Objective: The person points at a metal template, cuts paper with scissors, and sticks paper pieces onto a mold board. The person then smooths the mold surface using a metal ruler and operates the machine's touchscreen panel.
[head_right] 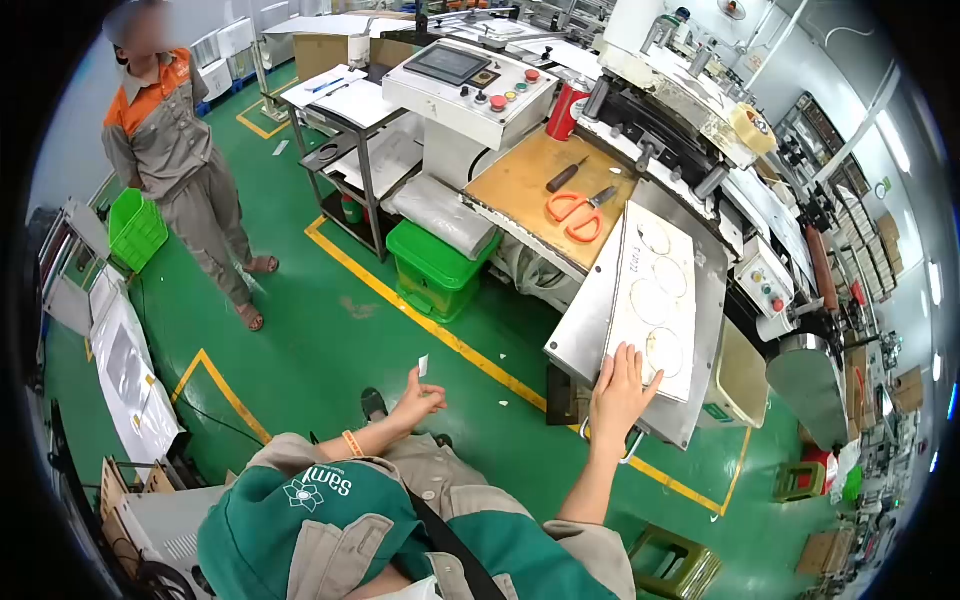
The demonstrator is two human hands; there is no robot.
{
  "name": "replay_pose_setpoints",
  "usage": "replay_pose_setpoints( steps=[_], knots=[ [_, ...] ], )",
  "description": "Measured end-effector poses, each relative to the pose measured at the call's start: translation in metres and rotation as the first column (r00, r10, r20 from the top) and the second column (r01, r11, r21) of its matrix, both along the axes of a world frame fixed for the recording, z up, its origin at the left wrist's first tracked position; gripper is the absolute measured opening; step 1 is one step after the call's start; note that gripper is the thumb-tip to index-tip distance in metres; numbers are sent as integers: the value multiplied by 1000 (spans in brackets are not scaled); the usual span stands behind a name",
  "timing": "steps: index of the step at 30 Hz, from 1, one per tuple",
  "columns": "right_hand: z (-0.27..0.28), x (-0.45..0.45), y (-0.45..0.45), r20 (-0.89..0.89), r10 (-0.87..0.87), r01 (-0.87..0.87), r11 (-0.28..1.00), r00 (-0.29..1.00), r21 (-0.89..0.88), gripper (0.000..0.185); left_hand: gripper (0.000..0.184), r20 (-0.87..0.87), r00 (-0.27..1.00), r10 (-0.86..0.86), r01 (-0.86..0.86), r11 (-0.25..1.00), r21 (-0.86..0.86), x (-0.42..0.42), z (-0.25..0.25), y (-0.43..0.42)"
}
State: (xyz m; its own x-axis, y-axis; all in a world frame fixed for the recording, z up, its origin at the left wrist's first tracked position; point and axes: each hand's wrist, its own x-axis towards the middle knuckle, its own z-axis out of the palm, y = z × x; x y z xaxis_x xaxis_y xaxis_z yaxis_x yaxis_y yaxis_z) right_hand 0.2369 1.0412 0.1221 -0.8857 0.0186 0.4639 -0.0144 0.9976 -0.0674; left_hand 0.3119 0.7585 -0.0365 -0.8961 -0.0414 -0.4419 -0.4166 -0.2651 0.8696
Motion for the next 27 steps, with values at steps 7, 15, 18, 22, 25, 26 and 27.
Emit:
replay_pose_setpoints(
  steps=[7,15,18,22,25,26,27],
  knots=[
    [2,12,0,-66,49,-53,996,997,-73,28,86,1,1000,15,-15,999,-51,-7,0,-2],
    [-5,11,2,-192,15,-69,958,981,-280,19,78,-2,995,-97,96,994,-55,-9,-5,8],
    [-6,11,4,-205,0,-65,948,979,-312,18,64,21,986,-166,166,986,-27,-9,-5,11],
    [-11,7,5,-249,31,-95,963,968,-251,15,54,19,970,-242,243,969,-48,-3,2,11],
    [-7,9,2,-282,34,-93,975,959,-201,14,60,8,988,-157,157,987,-43,2,6,13],
    [-7,10,3,-271,17,-71,979,962,-192,15,61,5,987,-162,162,986,-34,3,7,12],
    [-7,9,3,-258,18,-66,982,966,-179,15,63,5,989,-150,150,988,-21,6,6,9]
  ],
)
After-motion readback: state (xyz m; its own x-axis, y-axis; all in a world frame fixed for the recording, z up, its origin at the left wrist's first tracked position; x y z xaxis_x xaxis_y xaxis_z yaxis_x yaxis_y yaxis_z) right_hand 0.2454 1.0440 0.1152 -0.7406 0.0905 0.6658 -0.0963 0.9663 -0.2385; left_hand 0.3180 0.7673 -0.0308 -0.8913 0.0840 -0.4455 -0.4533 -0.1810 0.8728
